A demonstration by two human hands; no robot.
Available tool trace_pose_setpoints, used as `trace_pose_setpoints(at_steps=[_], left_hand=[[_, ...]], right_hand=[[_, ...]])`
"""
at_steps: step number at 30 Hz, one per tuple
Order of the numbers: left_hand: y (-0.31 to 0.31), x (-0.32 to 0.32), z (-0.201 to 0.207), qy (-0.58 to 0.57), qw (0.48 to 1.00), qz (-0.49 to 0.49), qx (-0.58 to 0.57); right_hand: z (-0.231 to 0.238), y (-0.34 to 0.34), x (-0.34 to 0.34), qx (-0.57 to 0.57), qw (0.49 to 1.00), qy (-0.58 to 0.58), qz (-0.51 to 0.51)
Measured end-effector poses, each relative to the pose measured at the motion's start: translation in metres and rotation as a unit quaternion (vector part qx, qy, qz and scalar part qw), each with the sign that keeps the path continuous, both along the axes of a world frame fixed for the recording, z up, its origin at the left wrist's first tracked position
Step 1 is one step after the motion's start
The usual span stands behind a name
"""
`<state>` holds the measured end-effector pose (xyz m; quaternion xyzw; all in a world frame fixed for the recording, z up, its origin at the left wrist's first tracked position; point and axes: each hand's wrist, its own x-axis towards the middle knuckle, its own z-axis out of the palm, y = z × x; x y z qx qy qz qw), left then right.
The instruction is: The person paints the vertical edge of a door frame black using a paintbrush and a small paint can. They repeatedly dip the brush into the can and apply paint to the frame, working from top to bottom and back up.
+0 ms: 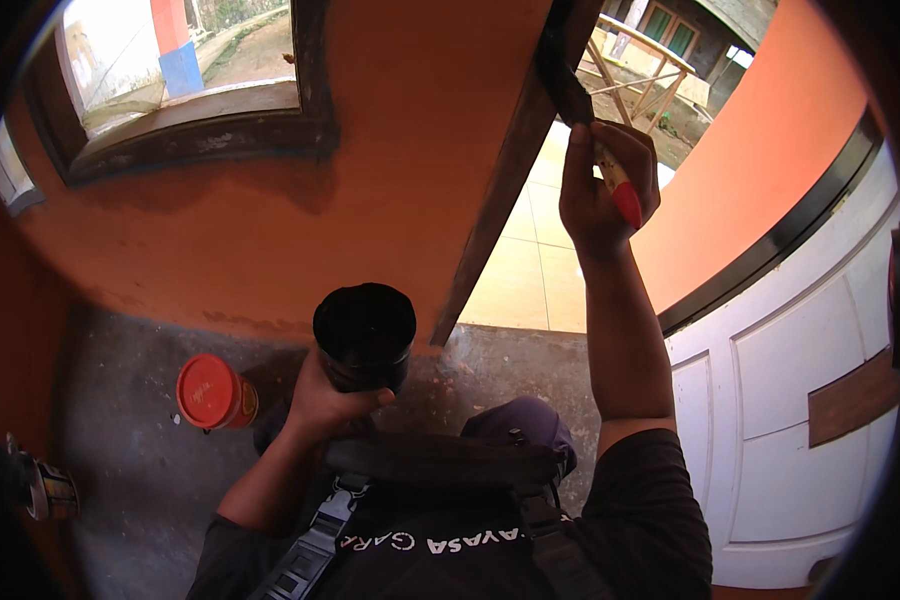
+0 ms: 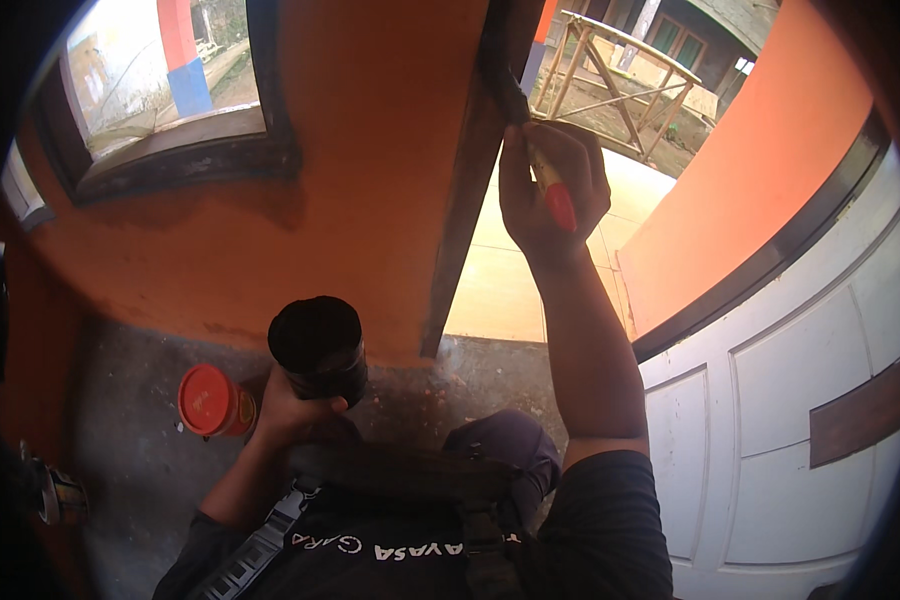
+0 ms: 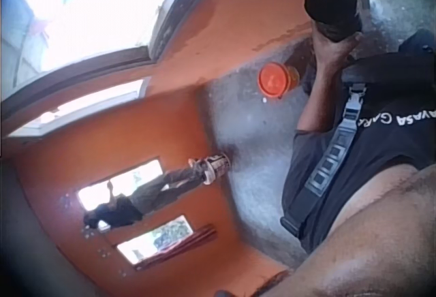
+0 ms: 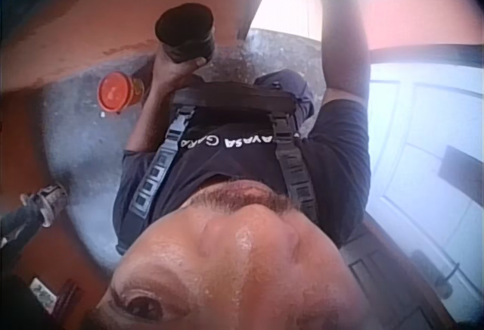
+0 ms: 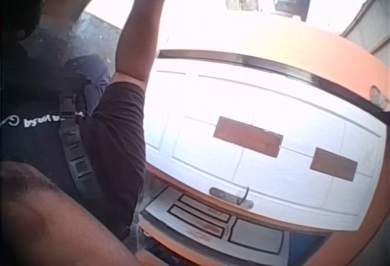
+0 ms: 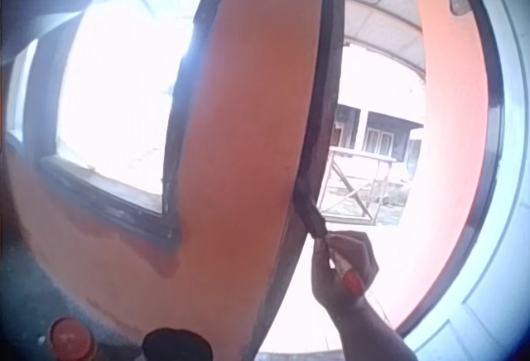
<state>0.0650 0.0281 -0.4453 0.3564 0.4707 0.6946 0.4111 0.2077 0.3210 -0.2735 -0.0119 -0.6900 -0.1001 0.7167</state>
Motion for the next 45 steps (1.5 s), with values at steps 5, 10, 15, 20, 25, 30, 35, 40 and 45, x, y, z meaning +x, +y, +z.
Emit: trace_pose_setpoints(at_steps=[5, 10, 15, 20, 25, 30, 35, 40, 45], left_hand=[[0.0, 0.001, 0.004, 0.002, 1.0, -0.005, 0.001], [0.004, -0.002, 0.005, 0.013, 1.0, 0.014, 0.01], [0.004, -0.004, 0.005, 0.014, 1.0, -0.003, 0.004], [0.002, -0.003, 0.005, 0.017, 1.0, 0.006, -0.003], [0.002, -0.002, 0.008, 0.021, 1.0, 0.009, -0.003], [0.002, -0.004, 0.002, 0.015, 1.0, 0.0, -0.001], [0.001, -0.004, 0.001, 0.012, 1.0, 0.003, -0.006], [0.001, -0.003, 0.006, 0.016, 1.0, 0.002, -0.004], [0.001, -0.002, 0.009, 0.01, 1.0, 0.004, 0.001]], right_hand=[[-0.009, -0.001, 0.002, -0.003, 1.0, -0.012, -0.006], [-0.014, 0.001, -0.001, -0.004, 1.0, -0.014, -0.002], [-0.021, 0.001, 0.001, -0.006, 1.0, -0.02, -0.005], [-0.031, 0.001, 0.001, -0.02, 1.0, -0.024, -0.001], [-0.041, -0.002, 0.003, -0.038, 0.999, -0.031, -0.004], [-0.047, -0.005, 0.004, -0.04, 0.999, -0.035, 0.001], [-0.057, -0.011, 0.009, -0.056, 0.997, -0.054, 0.005], [-0.055, -0.014, 0.019, -0.028, 0.999, -0.04, 0.017], [-0.014, -0.014, 0.013, 0.029, 0.999, 0.006, -0.029]])
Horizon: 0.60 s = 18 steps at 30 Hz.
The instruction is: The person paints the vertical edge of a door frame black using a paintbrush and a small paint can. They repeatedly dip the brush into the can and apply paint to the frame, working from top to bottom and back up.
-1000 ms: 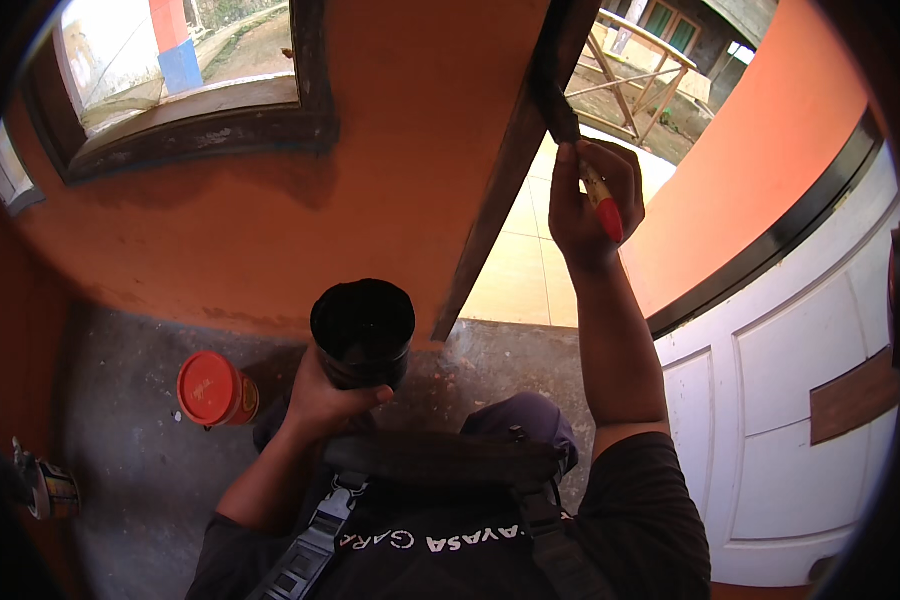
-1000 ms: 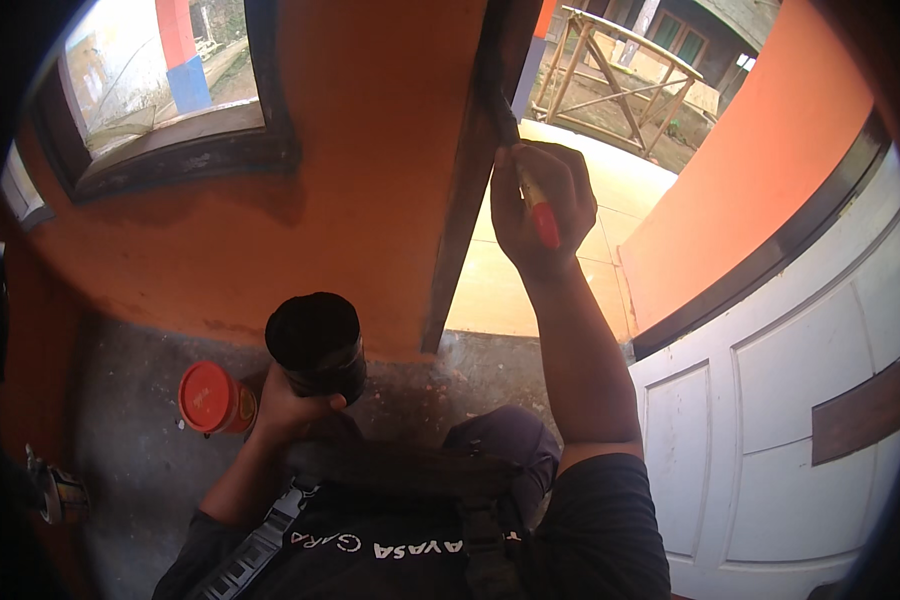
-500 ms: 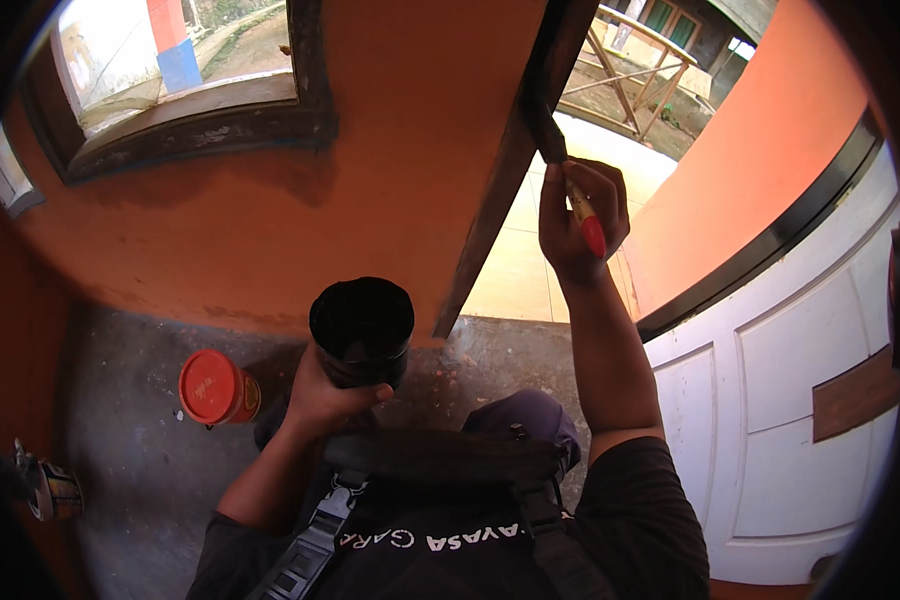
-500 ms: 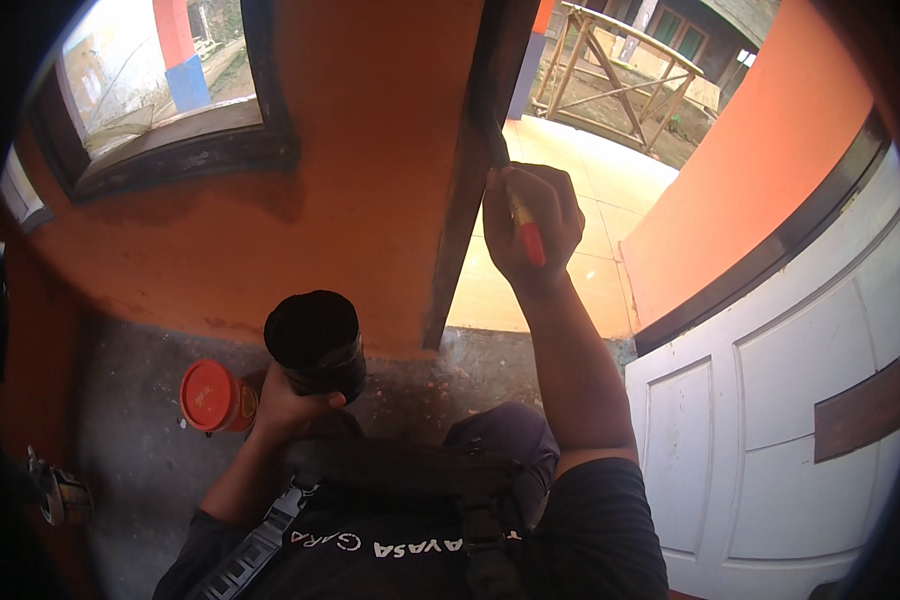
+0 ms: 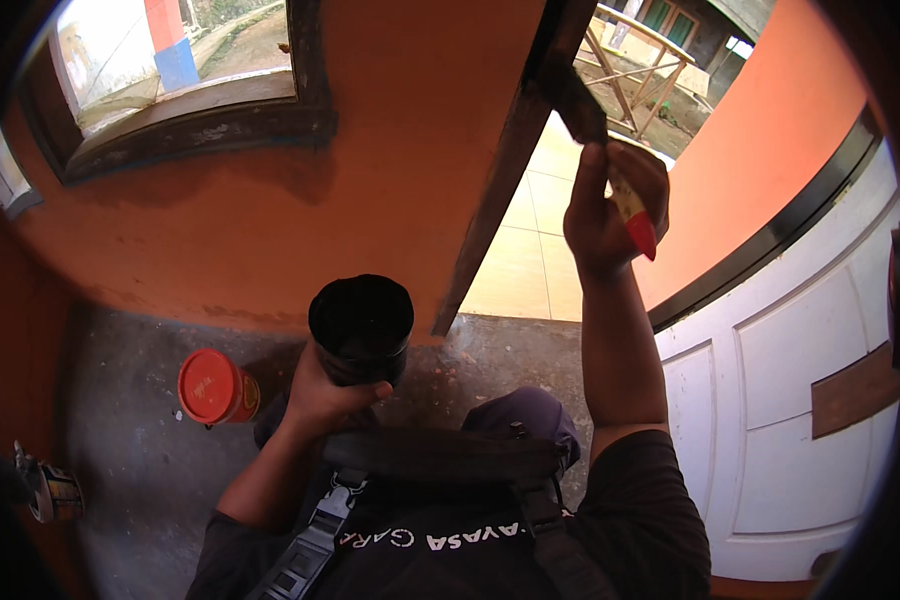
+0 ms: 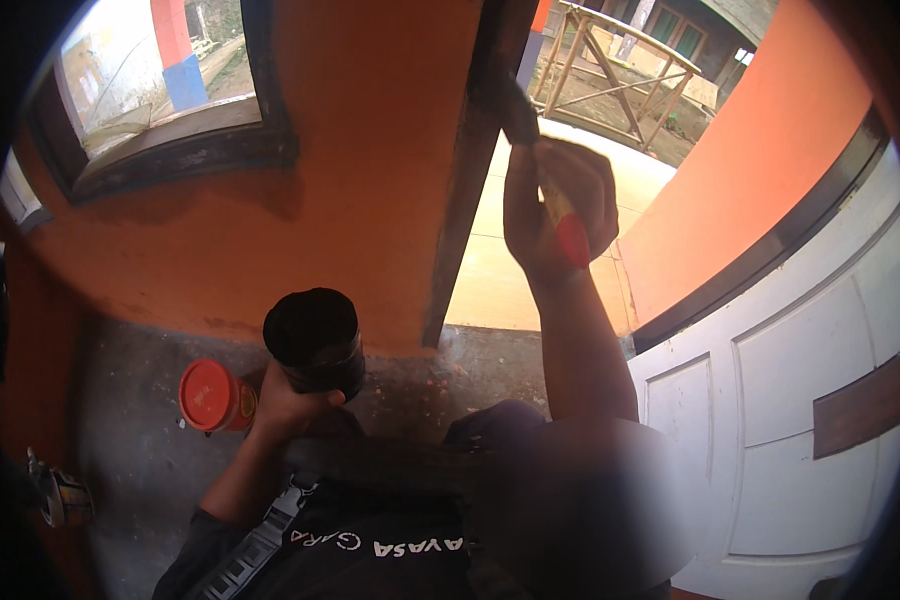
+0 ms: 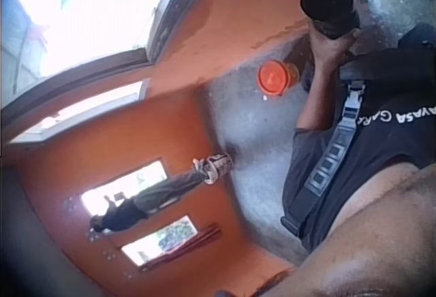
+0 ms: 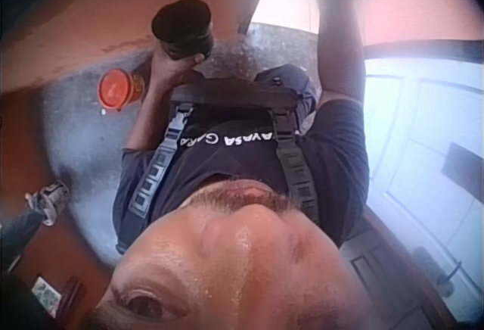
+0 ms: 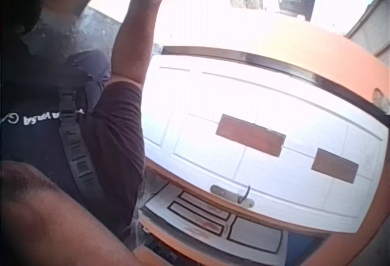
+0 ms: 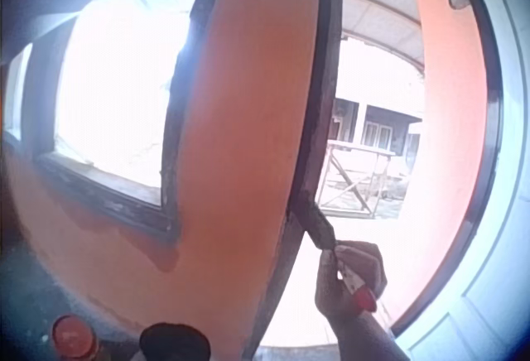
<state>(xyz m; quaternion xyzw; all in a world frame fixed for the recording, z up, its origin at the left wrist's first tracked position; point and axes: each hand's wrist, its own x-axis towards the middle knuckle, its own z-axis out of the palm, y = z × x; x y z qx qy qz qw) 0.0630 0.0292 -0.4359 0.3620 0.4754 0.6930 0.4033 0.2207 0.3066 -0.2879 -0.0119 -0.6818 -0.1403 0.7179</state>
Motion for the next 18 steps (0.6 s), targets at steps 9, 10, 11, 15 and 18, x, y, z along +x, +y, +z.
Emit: trace_pose_setpoints(at_steps=[9, 10, 11, 15, 18], left_hand=[[0.002, -0.003, -0.006, 0.01, 1.0, -0.009, -0.013], [0.002, -0.004, -0.006, 0.011, 1.0, -0.011, -0.013], [0.002, -0.004, -0.006, 0.012, 1.0, -0.007, -0.011], [0.003, -0.005, -0.011, 0.012, 1.0, 0.0, -0.013], [0.004, -0.004, -0.01, 0.012, 1.0, 0.001, -0.012]], right_hand=[[0.02, 0.023, -0.02, 0.022, 0.998, 0.05, 0.021], [0.015, 0.024, -0.022, 0.009, 0.998, 0.047, 0.027], [0.008, 0.024, -0.024, -0.005, 0.998, 0.045, 0.033], [-0.009, 0.026, -0.023, -0.021, 0.999, 0.033, 0.023], [-0.015, 0.022, -0.024, -0.025, 0.999, 0.033, 0.019]])
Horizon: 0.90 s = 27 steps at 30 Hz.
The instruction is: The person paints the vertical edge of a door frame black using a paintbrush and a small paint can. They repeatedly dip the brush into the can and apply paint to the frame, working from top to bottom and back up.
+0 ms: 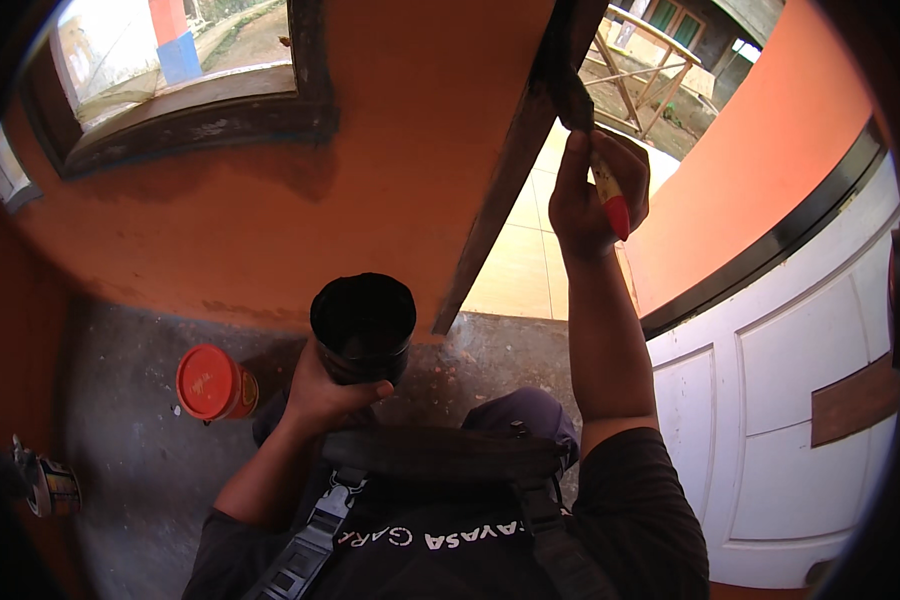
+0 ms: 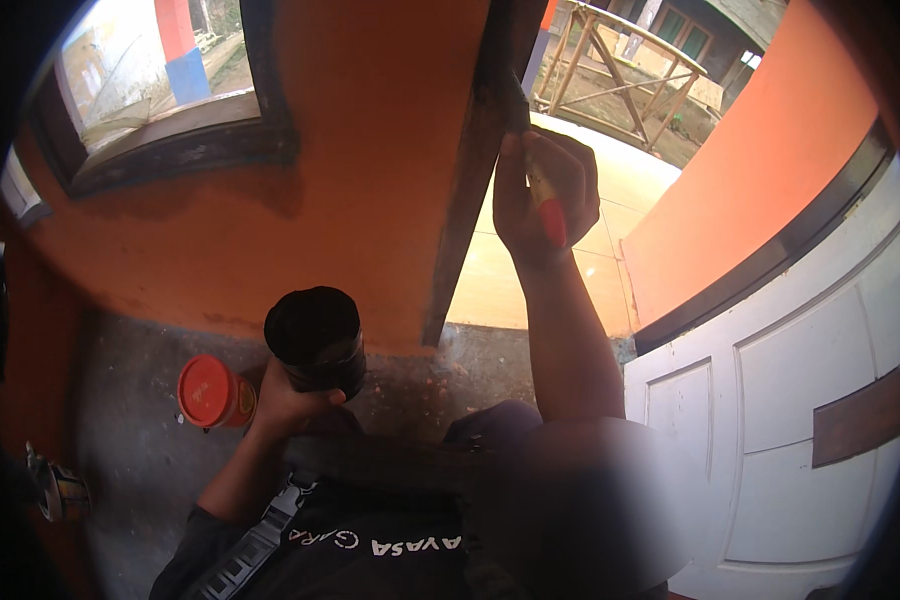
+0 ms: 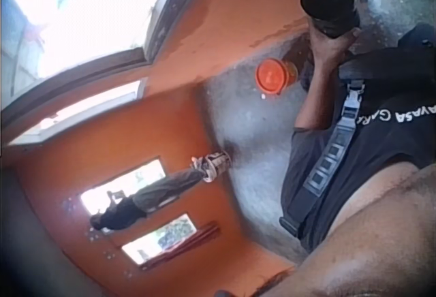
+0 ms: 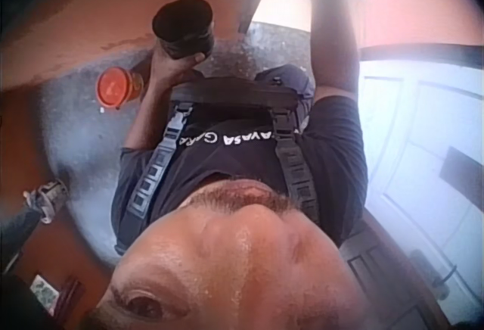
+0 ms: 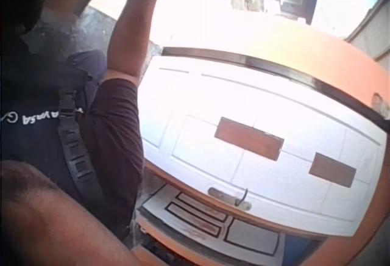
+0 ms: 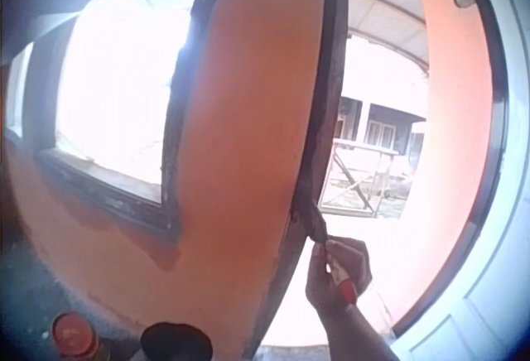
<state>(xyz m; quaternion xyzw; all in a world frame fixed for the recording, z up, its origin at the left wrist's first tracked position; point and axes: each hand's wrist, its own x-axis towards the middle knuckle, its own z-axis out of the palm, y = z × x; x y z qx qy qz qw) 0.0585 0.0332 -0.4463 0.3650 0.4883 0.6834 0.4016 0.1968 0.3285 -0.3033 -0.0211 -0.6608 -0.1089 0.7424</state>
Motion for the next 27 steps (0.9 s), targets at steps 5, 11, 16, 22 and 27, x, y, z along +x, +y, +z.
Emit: trace_pose_setpoints(at_steps=[5, 11, 16, 22, 27], left_hand=[[0.0, 0.0, -0.003, -0.001, 1.0, 0.003, -0.002], [0.001, 0.001, -0.002, -0.003, 1.0, 0.001, -0.003], [0.0, 0.002, -0.002, 0.002, 1.0, 0.003, -0.003], [-0.003, 0.001, -0.007, 0.008, 1.0, 0.01, -0.004], [-0.004, 0.001, -0.003, 0.001, 1.0, 0.008, -0.008]], right_hand=[[-0.01, -0.001, 0.001, -0.006, 1.0, -0.007, 0.01], [-0.021, -0.006, 0.003, -0.017, 0.999, -0.024, 0.016], [-0.033, -0.007, 0.005, -0.028, 0.999, -0.039, 0.01], [-0.046, -0.01, 0.008, -0.035, 0.998, -0.054, 0.008], [-0.055, -0.014, 0.01, -0.046, 0.997, -0.068, -0.003]])
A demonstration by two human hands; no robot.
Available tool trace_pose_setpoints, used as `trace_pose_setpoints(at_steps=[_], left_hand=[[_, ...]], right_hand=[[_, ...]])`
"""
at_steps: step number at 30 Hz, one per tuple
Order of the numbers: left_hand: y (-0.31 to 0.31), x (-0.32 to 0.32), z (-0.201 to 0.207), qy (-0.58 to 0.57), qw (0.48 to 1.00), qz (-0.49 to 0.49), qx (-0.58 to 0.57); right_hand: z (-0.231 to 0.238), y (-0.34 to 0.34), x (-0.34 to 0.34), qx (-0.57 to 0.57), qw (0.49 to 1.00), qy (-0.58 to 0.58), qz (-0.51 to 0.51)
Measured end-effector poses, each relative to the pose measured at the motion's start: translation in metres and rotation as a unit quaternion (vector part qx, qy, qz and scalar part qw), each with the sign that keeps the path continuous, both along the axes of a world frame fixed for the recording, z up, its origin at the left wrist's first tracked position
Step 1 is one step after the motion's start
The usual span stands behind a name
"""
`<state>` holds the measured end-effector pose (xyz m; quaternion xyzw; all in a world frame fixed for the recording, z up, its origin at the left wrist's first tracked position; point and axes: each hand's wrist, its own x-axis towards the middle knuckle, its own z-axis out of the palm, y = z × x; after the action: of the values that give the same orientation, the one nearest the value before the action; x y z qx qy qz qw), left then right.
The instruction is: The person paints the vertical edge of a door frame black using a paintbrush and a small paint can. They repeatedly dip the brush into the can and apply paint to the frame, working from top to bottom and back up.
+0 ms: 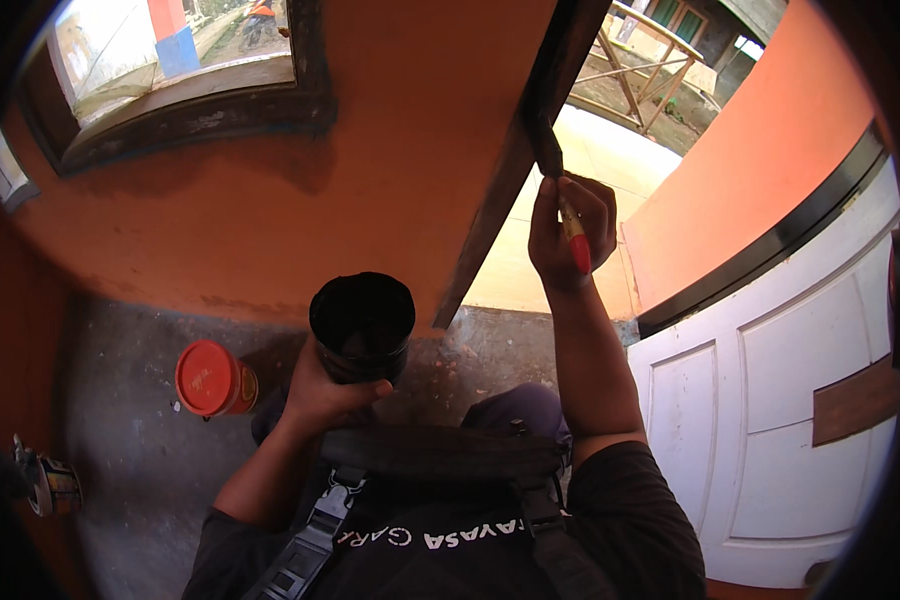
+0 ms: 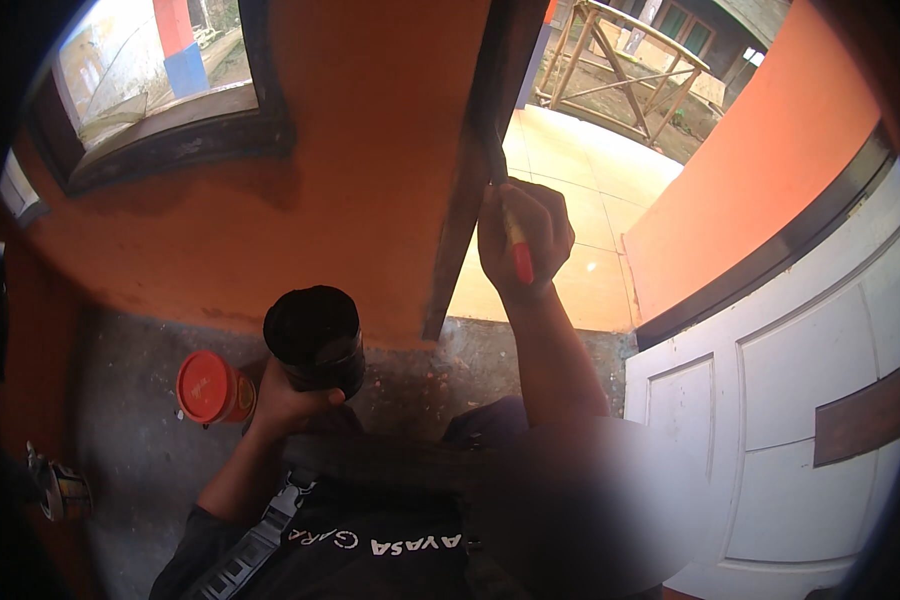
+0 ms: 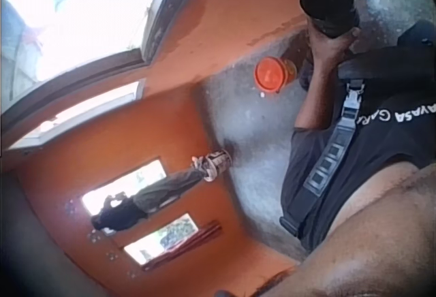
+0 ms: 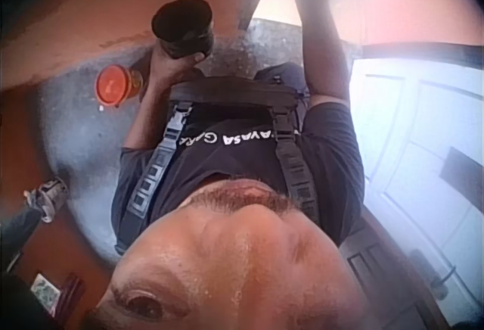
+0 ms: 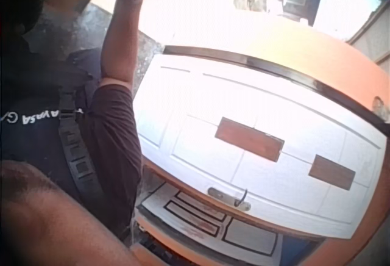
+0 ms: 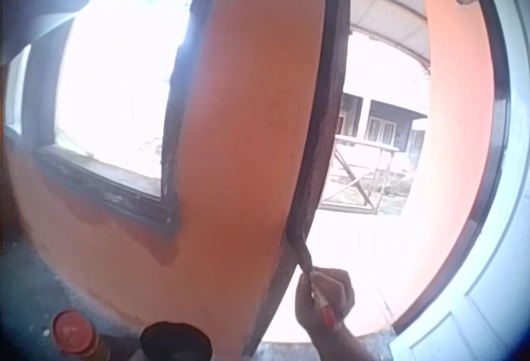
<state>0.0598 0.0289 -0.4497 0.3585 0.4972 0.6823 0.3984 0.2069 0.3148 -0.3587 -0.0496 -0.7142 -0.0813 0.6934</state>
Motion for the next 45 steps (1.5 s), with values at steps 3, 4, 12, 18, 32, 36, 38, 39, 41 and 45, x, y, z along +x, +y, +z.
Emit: trace_pose_setpoints(at_steps=[3, 4, 12, 18, 32, 36, 38, 39, 41, 45], left_hand=[[0.0, -0.001, 0.0, 0.004, 1.0, -0.007, 0.001], [-0.001, -0.002, 0.0, 0.005, 1.0, -0.008, 0.002], [-0.004, -0.003, 0.003, 0.018, 1.0, -0.002, -0.009], [-0.003, 0.0, 0.003, 0.013, 1.0, 0.008, 0.0], [0.0, 0.003, -0.005, 0.03, 0.999, 0.014, -0.029], [0.001, 0.003, -0.011, 0.036, 0.999, 0.015, -0.027], [0.002, 0.004, -0.014, 0.037, 0.999, 0.016, -0.03], [0.003, 0.005, -0.015, 0.036, 0.999, 0.017, -0.031], [0.004, 0.005, -0.017, 0.038, 0.998, 0.02, -0.037], [0.004, 0.005, -0.017, 0.051, 0.997, 0.023, -0.044]], right_hand=[[-0.008, -0.003, 0.004, -0.008, 1.0, -0.011, 0.0], [-0.012, -0.004, 0.005, -0.016, 1.0, -0.017, 0.003], [0.004, -0.013, 0.027, -0.047, 0.998, 0.028, 0.044], [0.038, 0.008, 0.022, -0.138, 0.965, 0.101, 0.201], [0.023, 0.038, 0.018, -0.224, 0.952, 0.067, 0.197], [0.018, 0.038, 0.02, -0.218, 0.95, 0.058, 0.216], [0.015, 0.04, 0.022, -0.216, 0.955, 0.051, 0.197], [0.014, 0.04, 0.023, -0.215, 0.957, 0.047, 0.188], [0.012, 0.037, 0.023, -0.21, 0.957, 0.044, 0.193], [0.008, 0.033, 0.024, -0.191, 0.968, 0.026, 0.159]])
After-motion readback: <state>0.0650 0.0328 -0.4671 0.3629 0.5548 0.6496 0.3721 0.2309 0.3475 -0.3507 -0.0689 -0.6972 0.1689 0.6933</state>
